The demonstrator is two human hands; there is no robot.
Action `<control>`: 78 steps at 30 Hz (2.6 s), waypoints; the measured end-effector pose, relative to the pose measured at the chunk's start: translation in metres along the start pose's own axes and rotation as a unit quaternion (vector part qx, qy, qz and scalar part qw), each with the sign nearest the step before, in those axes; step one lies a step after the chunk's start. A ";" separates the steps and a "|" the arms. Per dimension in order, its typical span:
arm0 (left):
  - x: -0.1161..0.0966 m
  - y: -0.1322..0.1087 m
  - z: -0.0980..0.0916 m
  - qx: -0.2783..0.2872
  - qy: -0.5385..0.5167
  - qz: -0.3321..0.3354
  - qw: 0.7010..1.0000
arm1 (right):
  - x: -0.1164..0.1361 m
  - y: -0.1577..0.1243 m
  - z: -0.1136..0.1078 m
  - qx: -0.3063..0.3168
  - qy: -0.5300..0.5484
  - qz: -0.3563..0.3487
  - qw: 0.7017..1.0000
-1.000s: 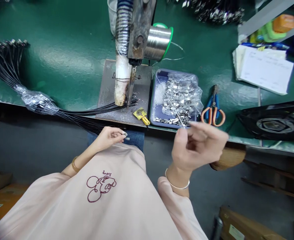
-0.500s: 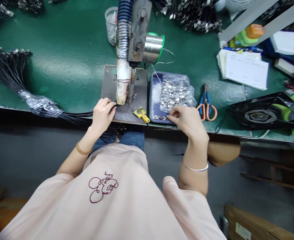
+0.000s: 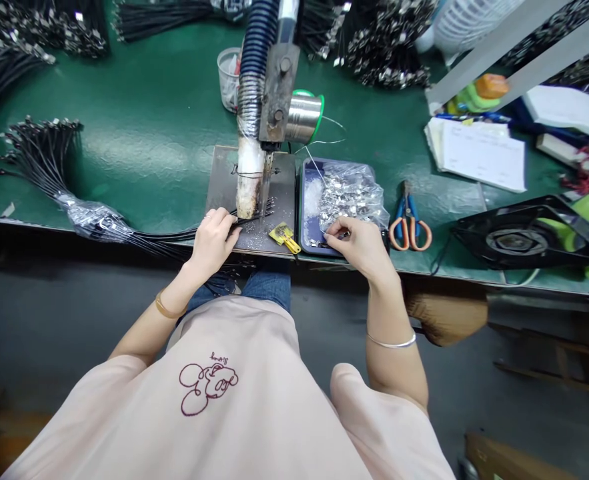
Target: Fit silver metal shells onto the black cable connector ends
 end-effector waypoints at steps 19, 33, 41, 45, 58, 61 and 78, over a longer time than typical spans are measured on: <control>-0.057 -0.036 0.000 0.288 -0.541 -0.001 0.790 | 0.048 -0.035 -0.011 -0.309 0.068 -0.069 0.946; -0.017 -0.027 0.022 0.045 -0.643 -0.254 0.721 | 0.112 -0.048 0.050 -0.256 0.130 -0.194 0.938; -0.019 -0.027 0.024 0.038 -0.623 -0.209 0.753 | 0.110 -0.049 0.054 -0.225 0.172 -0.151 0.947; -0.019 -0.028 0.023 0.062 -0.635 -0.220 0.738 | 0.094 -0.046 0.052 -0.247 0.227 -0.080 0.939; -0.032 -0.024 0.005 0.103 -0.622 -0.153 0.761 | 0.070 -0.031 0.072 -0.158 0.450 -0.001 0.879; -0.028 -0.026 0.005 0.059 -0.610 -0.160 0.774 | 0.076 -0.034 0.067 -0.161 0.395 -0.025 0.904; -0.037 -0.032 0.009 0.096 -0.566 -0.132 0.808 | 0.103 -0.056 0.065 -0.236 0.196 -0.137 0.942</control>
Point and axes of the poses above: each hand's wrist, its own y-axis towards the middle knuckle, its own z-axis out of the palm, x = y × z, the point moved 7 cm from there along y, towards the middle knuckle, and after that the axes turned 3 degrees about -z, right-handed, at the moved point
